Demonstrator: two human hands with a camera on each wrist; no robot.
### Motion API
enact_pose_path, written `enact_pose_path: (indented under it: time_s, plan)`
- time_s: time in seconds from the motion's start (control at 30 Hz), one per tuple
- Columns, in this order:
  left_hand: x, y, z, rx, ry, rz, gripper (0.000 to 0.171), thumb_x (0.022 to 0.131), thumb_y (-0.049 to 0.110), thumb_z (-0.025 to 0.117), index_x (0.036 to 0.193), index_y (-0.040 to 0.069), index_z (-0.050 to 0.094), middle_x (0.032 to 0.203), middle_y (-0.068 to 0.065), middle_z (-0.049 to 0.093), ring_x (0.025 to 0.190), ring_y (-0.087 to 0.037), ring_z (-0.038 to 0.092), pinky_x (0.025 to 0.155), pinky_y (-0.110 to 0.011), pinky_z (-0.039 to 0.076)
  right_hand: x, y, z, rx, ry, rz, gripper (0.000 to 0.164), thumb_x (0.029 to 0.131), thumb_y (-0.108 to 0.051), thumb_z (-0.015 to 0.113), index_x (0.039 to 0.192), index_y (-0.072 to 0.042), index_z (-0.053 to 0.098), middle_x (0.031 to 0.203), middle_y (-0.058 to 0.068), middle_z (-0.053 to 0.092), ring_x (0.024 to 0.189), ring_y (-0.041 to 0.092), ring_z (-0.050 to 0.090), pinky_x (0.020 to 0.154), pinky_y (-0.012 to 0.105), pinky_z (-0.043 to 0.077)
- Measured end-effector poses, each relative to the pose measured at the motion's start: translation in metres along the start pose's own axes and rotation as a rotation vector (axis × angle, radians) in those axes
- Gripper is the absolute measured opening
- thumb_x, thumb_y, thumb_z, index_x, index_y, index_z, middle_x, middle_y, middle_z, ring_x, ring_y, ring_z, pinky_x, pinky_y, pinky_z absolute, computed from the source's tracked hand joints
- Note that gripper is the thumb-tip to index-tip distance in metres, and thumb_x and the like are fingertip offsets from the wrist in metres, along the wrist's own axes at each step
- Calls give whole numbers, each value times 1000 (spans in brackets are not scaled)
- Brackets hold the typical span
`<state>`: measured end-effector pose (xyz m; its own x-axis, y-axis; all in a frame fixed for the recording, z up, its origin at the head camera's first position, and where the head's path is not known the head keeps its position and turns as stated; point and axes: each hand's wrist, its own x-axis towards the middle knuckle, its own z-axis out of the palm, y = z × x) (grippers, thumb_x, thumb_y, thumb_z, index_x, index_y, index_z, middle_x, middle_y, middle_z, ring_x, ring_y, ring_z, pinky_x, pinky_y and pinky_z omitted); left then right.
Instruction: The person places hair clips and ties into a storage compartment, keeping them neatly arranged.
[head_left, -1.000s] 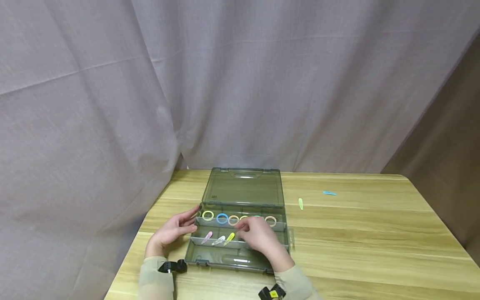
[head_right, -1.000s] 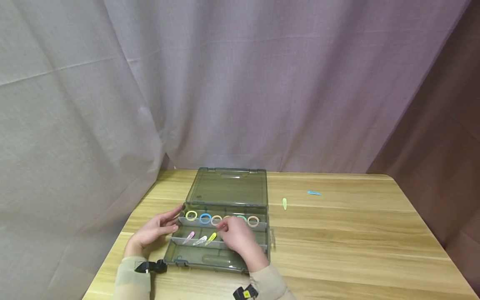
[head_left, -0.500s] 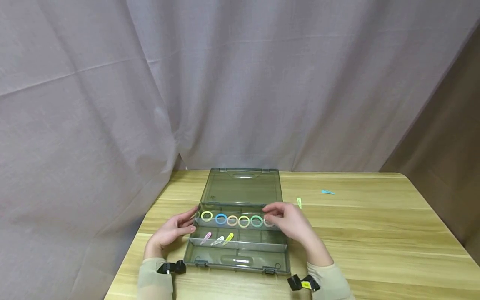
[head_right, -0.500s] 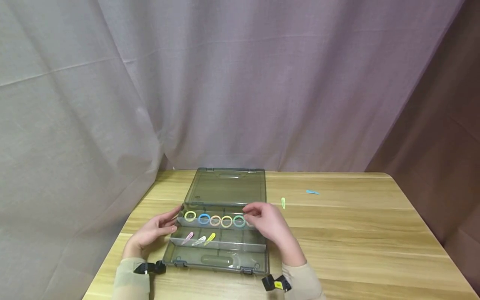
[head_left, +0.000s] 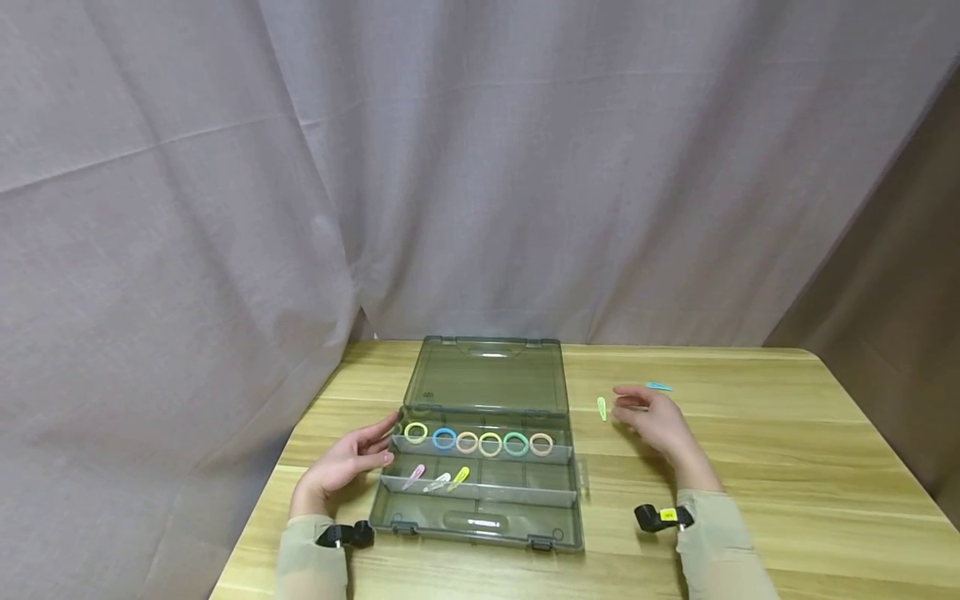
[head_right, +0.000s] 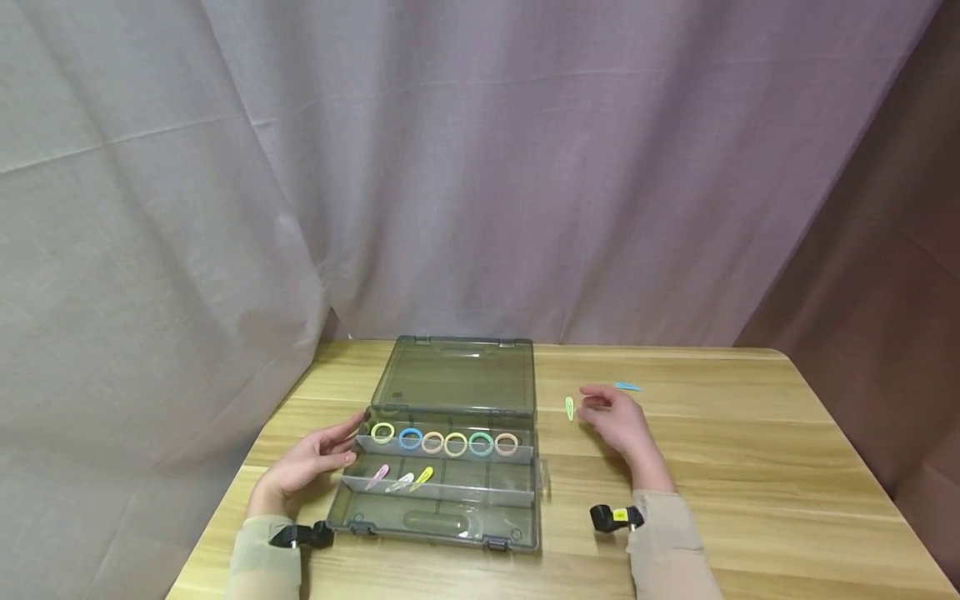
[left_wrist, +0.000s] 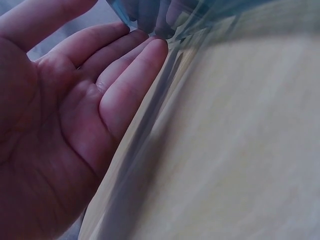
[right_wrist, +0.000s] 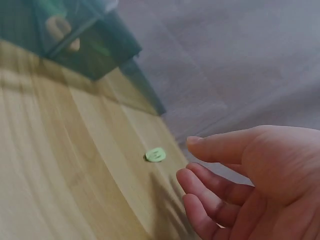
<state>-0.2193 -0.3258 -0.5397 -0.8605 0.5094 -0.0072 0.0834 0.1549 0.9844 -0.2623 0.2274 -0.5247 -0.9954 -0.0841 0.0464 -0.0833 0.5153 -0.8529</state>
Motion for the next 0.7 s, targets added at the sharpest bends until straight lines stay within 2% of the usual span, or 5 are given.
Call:
enact_pose_path:
  time_s: [0.13,0.23,0.43,0.53,0.7]
  plan:
    - [0,0,0,0,3,-5,79,103,2,67,164,-11,19,173,-28,11,154,-53,20,114,-21,41,9,3,-2,-24,-29,-14,50,99,-8,74,144,9,59,136,32,66,127,49,62,87,29,56]
    - [0,-1,0,7,0,-7,79,103,3,68,164,-11,19,173,-28,10,154,-54,20,114,-20,41,16,6,-1,-14,-90,-23,55,99,-7,74,148,9,55,142,34,61,133,50,58,93,37,57]
    - [-1,-1,1,-2,-5,2,78,103,1,66,164,-12,19,172,-29,10,153,-55,20,114,-20,41,26,12,4,-40,-160,-86,61,97,-7,77,149,11,52,144,35,58,129,50,60,110,56,49]
    - [-1,-1,1,-17,-6,6,78,103,1,66,164,-12,19,172,-29,10,154,-55,20,114,-20,41,29,15,6,-51,-163,-92,59,97,-7,77,149,9,54,144,33,60,123,47,64,107,56,52]
    - [-1,-1,0,-5,-3,2,79,103,1,67,164,-12,19,173,-28,10,154,-54,21,114,-19,40,30,19,9,-77,-162,-86,55,98,-6,76,147,8,57,142,32,61,115,41,67,100,47,54]
